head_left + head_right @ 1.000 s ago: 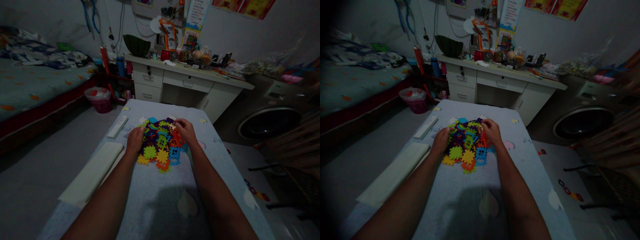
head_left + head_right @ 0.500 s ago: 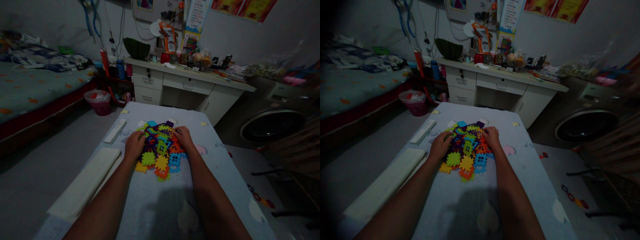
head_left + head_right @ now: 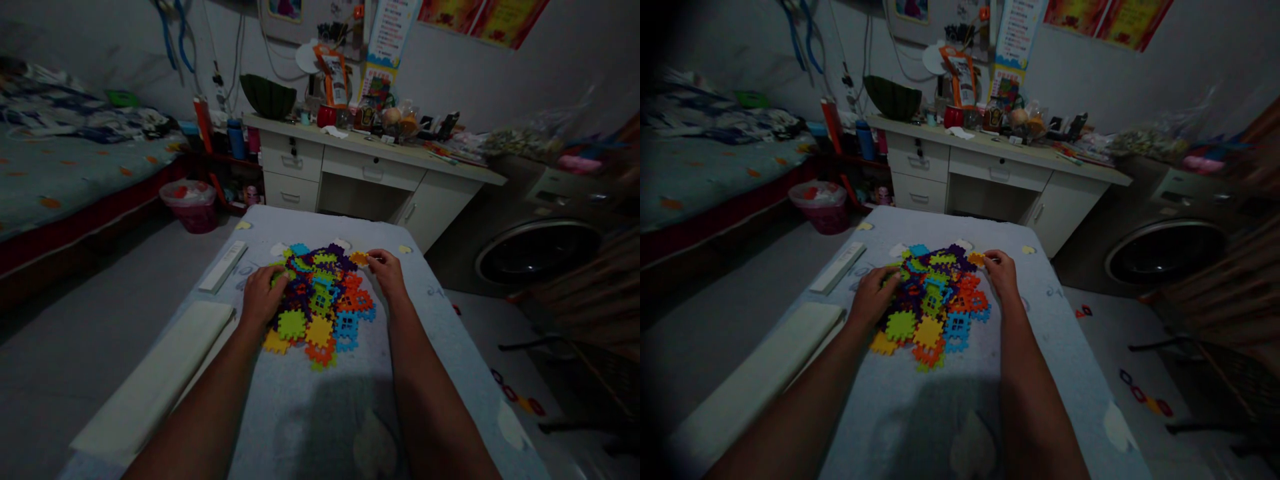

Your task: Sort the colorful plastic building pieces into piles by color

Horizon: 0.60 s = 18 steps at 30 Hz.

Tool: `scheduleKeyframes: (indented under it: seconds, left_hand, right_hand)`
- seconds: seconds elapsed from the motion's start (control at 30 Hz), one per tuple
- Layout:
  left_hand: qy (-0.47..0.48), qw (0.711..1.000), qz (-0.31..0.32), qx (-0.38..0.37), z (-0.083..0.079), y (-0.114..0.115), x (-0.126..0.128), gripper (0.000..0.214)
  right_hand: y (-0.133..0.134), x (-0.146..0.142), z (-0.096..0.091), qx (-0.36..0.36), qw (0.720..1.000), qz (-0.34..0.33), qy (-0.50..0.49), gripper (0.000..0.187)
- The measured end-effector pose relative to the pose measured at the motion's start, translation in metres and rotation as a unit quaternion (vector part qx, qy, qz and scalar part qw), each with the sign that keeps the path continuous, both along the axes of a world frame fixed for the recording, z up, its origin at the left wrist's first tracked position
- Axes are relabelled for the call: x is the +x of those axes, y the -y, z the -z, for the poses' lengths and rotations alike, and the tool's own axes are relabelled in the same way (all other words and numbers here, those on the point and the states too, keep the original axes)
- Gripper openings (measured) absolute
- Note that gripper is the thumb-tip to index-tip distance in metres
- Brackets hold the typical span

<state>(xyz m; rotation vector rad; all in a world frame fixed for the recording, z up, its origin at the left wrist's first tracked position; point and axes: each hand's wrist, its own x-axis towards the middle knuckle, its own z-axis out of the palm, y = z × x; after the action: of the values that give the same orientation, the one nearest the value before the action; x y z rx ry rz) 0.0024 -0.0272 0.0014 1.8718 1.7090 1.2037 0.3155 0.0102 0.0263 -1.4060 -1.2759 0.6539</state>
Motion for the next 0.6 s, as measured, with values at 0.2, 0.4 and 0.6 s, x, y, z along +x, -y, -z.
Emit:
scheduleKeyframes:
  seconds: [0.2, 0.4, 0.6]
  left_hand:
    - [0.08, 0.997, 0.003, 0.003, 0.002, -0.004, -0.004, 0.046]
    - [0.076, 0.997, -0.006, 0.006, 0.005, -0.004, -0.006, 0.042]
    - [0.065, 0.998, 0.0, 0.008, 0.003, -0.003, -0.005, 0.041]
  right_hand:
    - [-0.022, 0.038, -0.001, 0.027, 0.99, 0.131, 0.051, 0.027]
    - [-0.047, 0.075, -0.003, -0.012, 0.944, 0.218, 0.248, 0.025]
    - [-0.047, 0.087, 0.016, -0.096, 0.914, 0.153, 0.364, 0.029]
